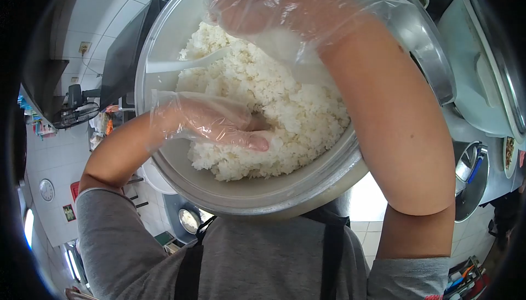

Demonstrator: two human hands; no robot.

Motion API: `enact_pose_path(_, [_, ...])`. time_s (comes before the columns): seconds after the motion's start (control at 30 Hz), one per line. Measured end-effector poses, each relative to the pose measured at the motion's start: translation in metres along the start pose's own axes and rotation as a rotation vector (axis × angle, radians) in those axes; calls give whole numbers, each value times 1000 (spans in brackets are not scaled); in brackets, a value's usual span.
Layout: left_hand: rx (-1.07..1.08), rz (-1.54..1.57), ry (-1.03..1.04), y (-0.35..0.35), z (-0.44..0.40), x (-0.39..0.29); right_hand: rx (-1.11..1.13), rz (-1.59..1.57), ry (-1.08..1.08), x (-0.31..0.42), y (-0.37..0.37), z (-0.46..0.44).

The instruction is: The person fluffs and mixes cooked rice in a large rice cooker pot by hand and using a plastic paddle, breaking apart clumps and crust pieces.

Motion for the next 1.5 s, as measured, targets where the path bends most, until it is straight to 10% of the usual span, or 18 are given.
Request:
enact_pose_path(0.13, [72, 107, 151, 9, -12, 4, -217, -759, -44, 17, -16, 17])
enact_pose_path(0.23, [99, 109, 177, 20, -20, 17, -213, -1202, 598, 12, -7, 16])
enact_pose_path(0.33, [152, 167, 159, 23, -16, 14, 26, -1022, 468, 8, 7, -9])
enact_pose_path(0.43, [232, 99, -28, 15, -4, 7, 62, -193, 296, 12, -11, -10])
enact_pose_path(0.53, [321, 61, -153, 7, 4, 13, 114, -1054, 110, -53, 41, -17])
enact_pose_path(0.67, [321, 534, 31, -30, 32, 30, -26, -1111, 109, -14, 1, 5])
enact_pose_path(0.93, [-673, 417, 126, -131, 108, -11, -400, -276, 232, 19, -72, -1])
enact_pose_path(1.07, [-1093, -139, 82, -121, 82, 11, -461, -118, 277, 45, -90, 2])
enact_pose_path(1.33, [-1509, 390, 38, -97, 131, 51, -474, -649, 374, 34, -70, -4])
enact_pose_path(1.5, [-1531, 152, 98, -104, 89, 73, -255, -158, 718, 19, -55, 2])
Point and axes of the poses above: each hand's wrist, its own z-axis away from the middle knuckle, its own y-axis out of the palm, x = y × z, the point moved 7 cm from there along -z, towards the middle knuckle, and after that the axes turned 4 degrees about -y, right-handed, at the moved point
